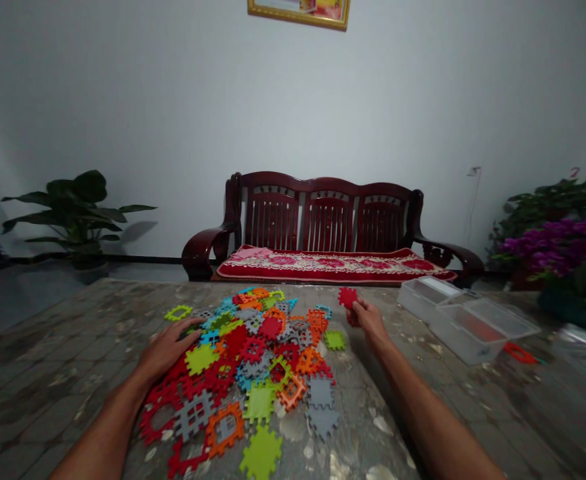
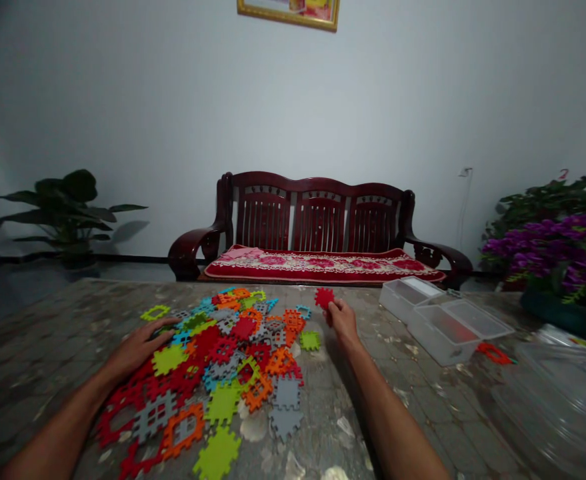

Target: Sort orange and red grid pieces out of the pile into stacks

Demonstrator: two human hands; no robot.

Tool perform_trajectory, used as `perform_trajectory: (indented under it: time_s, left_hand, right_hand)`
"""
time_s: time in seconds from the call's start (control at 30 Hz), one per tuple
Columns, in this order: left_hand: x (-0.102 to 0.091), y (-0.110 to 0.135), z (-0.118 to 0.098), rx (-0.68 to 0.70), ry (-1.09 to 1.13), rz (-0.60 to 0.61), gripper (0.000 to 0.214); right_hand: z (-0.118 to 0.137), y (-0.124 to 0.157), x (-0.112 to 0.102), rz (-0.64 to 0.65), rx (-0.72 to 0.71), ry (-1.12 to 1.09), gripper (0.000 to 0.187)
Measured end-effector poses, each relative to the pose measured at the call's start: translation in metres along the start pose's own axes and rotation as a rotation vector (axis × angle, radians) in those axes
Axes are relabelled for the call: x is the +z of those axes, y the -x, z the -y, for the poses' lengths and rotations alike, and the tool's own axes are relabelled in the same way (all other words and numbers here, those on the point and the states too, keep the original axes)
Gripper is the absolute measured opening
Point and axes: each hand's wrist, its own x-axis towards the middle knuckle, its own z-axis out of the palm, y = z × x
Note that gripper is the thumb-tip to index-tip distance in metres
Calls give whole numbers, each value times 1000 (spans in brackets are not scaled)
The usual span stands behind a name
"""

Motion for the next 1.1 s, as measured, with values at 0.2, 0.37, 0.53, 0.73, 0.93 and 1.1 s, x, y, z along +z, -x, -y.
perform_trajectory:
  time_s: [0.2, 0.37, 0.53, 0.73, 0.93, 1.1]
  left_hand:
    - [2, -1, 3, -4, -24, -10, 59]
    - [1, -1, 4, -4, -7, -9, 60]
    - [1, -1, 3, 5, 9, -26, 58]
    - [2, -1, 3, -1, 6, -27, 63]
    - [3, -2, 7, -1, -5, -27, 60]
    - [4, -2, 7, -2, -2, -26, 62]
  right_hand:
    - [-20, -8, -75, -170, 69, 228, 34]
    - [-33, 0, -87, -206, 33, 470, 43]
    - [-28, 7, -76, -85, -64, 959, 49]
    - [-21, 11, -73, -28, -86, 1120, 38]
    - [-18, 10, -54, -111, -66, 881, 59]
    - [-14, 15, -30, -53, -129, 943, 58]
